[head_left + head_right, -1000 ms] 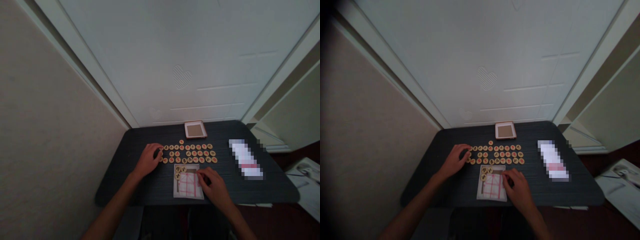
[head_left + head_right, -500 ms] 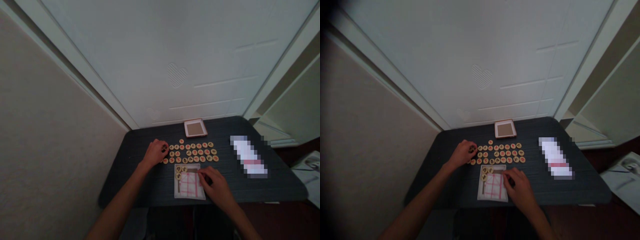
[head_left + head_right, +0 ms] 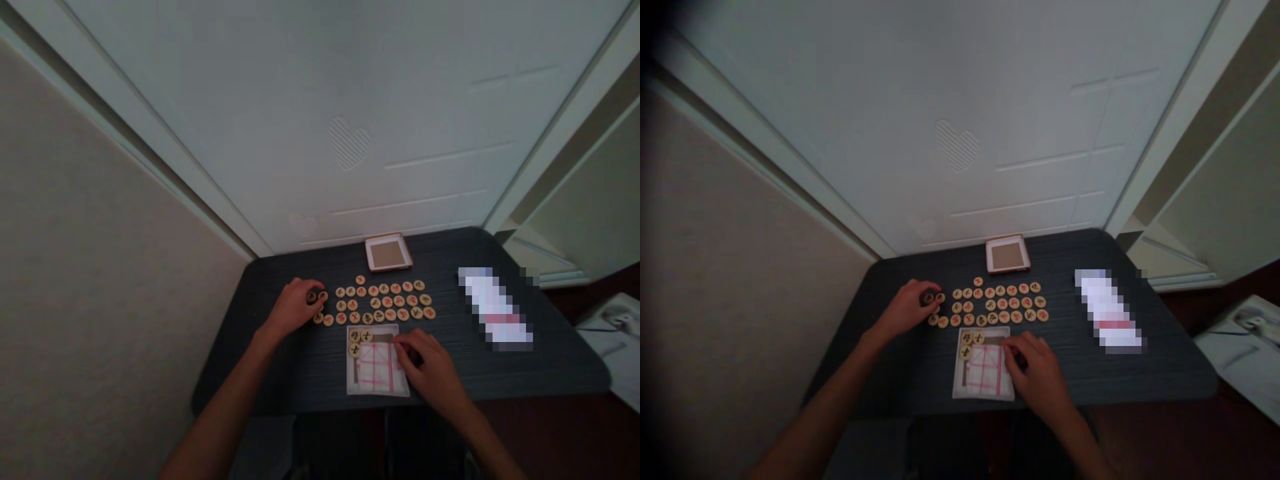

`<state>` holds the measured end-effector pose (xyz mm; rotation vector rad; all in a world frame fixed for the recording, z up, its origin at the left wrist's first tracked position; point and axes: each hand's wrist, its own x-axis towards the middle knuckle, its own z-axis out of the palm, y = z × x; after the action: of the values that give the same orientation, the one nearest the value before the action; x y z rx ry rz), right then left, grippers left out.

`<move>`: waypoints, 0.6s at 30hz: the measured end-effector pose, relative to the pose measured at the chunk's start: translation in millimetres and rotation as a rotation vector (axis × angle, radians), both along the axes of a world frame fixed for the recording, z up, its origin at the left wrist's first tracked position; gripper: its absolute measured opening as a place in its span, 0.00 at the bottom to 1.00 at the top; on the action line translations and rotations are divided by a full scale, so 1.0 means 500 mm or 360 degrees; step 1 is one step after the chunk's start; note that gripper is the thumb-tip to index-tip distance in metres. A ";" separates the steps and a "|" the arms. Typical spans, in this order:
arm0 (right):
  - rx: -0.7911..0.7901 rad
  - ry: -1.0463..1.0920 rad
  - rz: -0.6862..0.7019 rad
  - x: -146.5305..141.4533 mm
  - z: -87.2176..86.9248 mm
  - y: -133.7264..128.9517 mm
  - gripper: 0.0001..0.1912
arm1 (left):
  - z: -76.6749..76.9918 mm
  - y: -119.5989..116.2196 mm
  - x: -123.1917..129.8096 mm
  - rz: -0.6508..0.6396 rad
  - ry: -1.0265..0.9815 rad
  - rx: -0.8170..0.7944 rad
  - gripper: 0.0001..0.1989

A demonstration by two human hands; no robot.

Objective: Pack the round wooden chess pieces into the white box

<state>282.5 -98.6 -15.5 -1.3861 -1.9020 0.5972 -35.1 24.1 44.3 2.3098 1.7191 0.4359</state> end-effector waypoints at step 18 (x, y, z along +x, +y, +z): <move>-0.0010 -0.0005 -0.0002 -0.001 -0.001 0.000 0.10 | -0.031 0.002 -0.072 0.0596 -0.0606 -0.0101 0.21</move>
<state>282.1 -98.6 -16.0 -1.3929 -1.9029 0.6011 -71.3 25.3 29.1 1.7158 1.9222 0.8149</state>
